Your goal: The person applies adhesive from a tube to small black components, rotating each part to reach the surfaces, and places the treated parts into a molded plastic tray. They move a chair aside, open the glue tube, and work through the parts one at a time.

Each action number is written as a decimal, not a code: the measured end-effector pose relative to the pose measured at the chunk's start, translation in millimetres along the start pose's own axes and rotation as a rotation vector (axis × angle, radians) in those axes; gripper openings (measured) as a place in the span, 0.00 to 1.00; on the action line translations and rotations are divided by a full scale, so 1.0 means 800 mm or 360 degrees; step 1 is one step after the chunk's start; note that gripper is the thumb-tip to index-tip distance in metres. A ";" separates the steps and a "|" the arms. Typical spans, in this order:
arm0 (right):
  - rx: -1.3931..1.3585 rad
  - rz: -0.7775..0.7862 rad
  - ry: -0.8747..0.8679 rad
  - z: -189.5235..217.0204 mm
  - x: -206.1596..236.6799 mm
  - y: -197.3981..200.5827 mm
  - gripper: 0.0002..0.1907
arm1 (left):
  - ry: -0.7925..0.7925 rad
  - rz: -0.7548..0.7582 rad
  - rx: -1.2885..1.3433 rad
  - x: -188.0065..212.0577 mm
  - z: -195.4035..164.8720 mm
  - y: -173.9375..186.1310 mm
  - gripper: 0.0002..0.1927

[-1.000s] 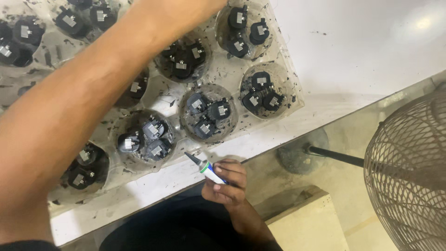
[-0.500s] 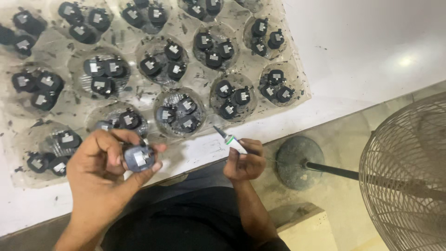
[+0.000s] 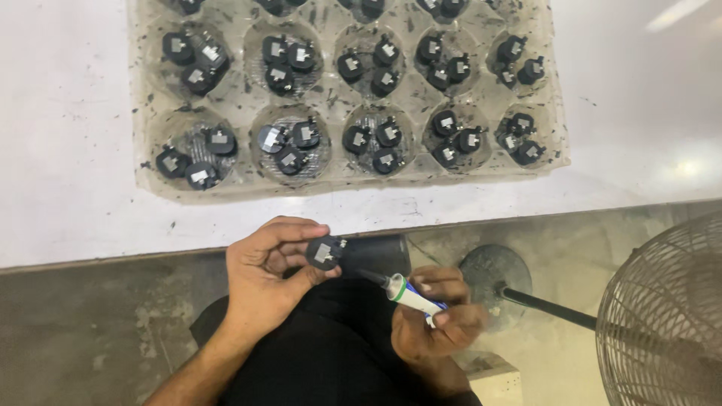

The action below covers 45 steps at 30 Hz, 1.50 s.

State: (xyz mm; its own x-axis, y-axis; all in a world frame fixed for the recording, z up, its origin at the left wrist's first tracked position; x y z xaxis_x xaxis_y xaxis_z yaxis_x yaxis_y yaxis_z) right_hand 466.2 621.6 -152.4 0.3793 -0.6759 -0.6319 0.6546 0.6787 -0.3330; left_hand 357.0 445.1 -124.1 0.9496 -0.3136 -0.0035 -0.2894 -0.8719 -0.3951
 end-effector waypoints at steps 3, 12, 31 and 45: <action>0.0074 0.0039 0.0066 0.017 -0.001 -0.004 0.20 | 0.0036 -0.0013 -0.0026 0.006 -0.005 -0.005 0.23; 0.0387 0.0270 0.0121 0.043 -0.004 -0.010 0.19 | 0.0050 0.0074 -0.0033 0.019 -0.025 -0.013 0.22; 0.0561 0.0494 0.0374 0.044 -0.015 -0.008 0.19 | 0.0167 0.0116 -0.0066 0.022 -0.033 -0.013 0.24; 0.0497 0.0496 0.0457 0.033 -0.019 -0.008 0.18 | 0.0226 0.0166 -0.0062 0.017 -0.027 -0.009 0.25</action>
State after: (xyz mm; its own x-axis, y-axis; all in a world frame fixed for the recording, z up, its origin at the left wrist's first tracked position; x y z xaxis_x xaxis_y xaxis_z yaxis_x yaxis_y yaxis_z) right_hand 473.1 619.7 -122.3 0.4215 -0.3198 -0.8486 0.7195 0.6875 0.0983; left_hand 369.5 438.7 -101.3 0.8882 -0.4509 0.0883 -0.3926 -0.8447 -0.3638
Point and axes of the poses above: each hand's wrist, its own x-axis away from the middle knuckle, its own y-axis out of the back of the hand, z = x × y, the point moved 1 cm from there along -x, towards the middle knuckle, and after that the axes turned 6 degrees about -z, right-handed, at the moved point
